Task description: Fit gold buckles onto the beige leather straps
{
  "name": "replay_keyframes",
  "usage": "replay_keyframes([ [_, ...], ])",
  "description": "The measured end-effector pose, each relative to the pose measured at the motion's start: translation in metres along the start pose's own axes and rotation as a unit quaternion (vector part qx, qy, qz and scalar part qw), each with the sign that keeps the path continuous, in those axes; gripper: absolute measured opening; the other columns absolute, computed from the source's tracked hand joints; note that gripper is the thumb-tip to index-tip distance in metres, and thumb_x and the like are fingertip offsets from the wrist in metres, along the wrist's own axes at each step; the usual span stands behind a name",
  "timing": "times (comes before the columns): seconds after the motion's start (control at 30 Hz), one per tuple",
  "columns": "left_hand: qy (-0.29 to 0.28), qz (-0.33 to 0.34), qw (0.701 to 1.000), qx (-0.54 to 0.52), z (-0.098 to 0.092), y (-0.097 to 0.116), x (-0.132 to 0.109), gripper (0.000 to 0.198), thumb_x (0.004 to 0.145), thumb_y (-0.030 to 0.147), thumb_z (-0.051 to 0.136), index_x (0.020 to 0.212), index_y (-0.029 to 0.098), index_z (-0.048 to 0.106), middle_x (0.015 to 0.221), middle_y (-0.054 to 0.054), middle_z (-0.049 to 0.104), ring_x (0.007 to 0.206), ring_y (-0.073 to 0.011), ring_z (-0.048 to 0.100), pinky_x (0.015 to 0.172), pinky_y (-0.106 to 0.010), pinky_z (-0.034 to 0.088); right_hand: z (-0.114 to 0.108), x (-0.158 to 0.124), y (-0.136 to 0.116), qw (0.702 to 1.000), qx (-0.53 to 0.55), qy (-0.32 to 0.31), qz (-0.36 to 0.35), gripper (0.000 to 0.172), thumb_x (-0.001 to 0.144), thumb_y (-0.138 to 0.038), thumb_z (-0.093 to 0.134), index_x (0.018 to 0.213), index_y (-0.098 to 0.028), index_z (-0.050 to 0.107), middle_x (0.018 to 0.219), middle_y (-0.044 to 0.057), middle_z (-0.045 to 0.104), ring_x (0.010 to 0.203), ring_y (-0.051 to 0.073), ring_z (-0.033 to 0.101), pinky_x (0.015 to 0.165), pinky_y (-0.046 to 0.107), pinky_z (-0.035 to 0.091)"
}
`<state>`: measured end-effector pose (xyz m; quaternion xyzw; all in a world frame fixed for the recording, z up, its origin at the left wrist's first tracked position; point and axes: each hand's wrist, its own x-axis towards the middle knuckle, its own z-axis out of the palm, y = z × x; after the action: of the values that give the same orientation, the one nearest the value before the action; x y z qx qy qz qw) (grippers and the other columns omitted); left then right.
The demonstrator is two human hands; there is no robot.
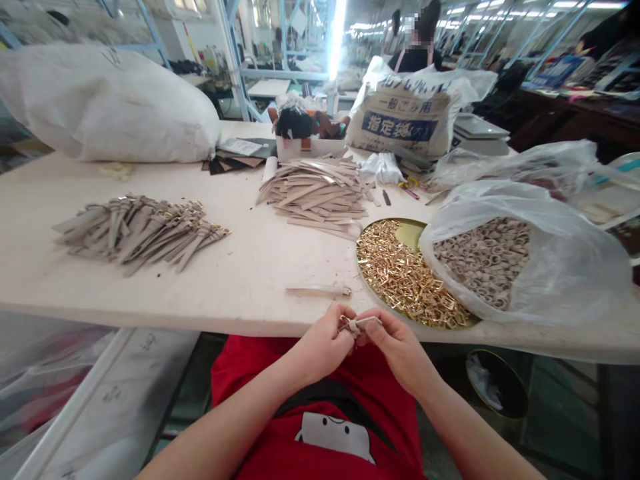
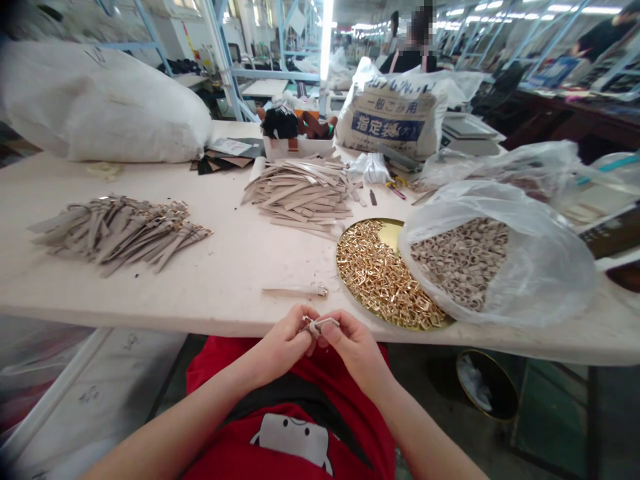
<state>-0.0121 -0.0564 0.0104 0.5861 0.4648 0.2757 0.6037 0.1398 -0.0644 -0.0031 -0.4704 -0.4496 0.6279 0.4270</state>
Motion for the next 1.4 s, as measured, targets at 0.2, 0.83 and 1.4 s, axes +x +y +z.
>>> replay_keyframes([
  [0.2,-0.009,-0.002,0.999,-0.046,0.001,-0.008,0.005,0.023,0.079,0.021,0.044,0.099,0.018,0.036,0.068,0.002,0.057,0.056,-0.0081,0.051,0.054,-0.020,0.039,0.001,0.002,0.006,0.990,0.126,-0.001,0.064,0.023,0.069,-0.041,0.066,0.068,-0.019,0.058,0.061,-0.002,0.054,0.056,0.011,0.048,0.058,0.026,0.041],
  [0.83,-0.009,-0.117,0.993,-0.019,-0.004,-0.027,0.019,0.026,0.069,0.037,0.060,0.082,0.016,0.049,0.064,0.000,0.061,0.054,-0.0118,0.057,0.051,-0.022,0.042,-0.018,0.019,0.026,0.994,0.058,-0.007,0.096,0.026,0.071,-0.042,0.062,0.073,-0.019,0.049,0.066,-0.003,0.052,0.061,0.012,0.048,0.062,0.026,0.040],
  [1.4,-0.055,-0.165,0.983,-0.067,-0.001,-0.030,0.021,0.023,0.068,0.025,0.061,0.086,0.014,0.054,0.064,0.000,0.062,0.060,-0.0130,0.060,0.057,-0.023,0.045,-0.018,0.012,0.028,0.964,-0.260,0.021,0.042,0.012,0.076,-0.032,0.052,0.076,-0.020,0.051,0.048,-0.007,0.046,0.045,0.011,0.044,0.046,0.023,0.035],
])
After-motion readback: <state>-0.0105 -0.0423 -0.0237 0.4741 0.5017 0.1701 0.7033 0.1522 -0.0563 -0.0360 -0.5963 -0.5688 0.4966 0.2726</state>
